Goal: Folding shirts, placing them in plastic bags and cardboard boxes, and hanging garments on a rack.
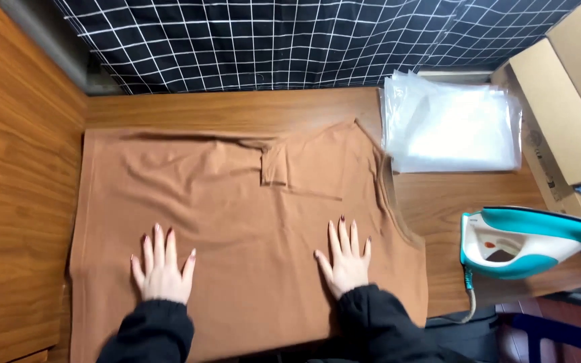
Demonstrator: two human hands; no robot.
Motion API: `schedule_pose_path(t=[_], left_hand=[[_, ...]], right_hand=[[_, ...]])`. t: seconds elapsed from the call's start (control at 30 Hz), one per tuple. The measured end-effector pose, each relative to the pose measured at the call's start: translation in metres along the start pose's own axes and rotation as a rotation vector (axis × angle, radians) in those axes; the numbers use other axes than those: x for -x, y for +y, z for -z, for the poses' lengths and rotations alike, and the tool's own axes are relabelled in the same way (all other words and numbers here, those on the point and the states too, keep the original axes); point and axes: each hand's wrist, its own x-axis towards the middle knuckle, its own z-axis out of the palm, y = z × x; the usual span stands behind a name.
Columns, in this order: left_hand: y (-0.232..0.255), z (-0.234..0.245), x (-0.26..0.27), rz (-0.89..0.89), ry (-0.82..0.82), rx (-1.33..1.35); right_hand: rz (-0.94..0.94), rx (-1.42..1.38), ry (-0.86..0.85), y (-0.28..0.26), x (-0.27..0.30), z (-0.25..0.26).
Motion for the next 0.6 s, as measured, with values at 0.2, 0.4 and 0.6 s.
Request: schedule_pose_path(t=[0.2, 0.4, 0.6], left_hand=[[-0.016, -0.004, 0.059, 0.031, 0.236, -0.241], [0.001, -0.009, 0.042, 0.03, 0.225, -0.202], [0.07, -0.01, -0.05, -0.195, -0.091, -0.007]], right_hand=[[0.109, 0.082, 0.181, -0.004, 0.049, -0.002], [-0.114, -0.368, 0.099, 0.008, 0.021, 0.011], [-0.43, -0.599, -0.063, 0.047, -0.075, -0.029]])
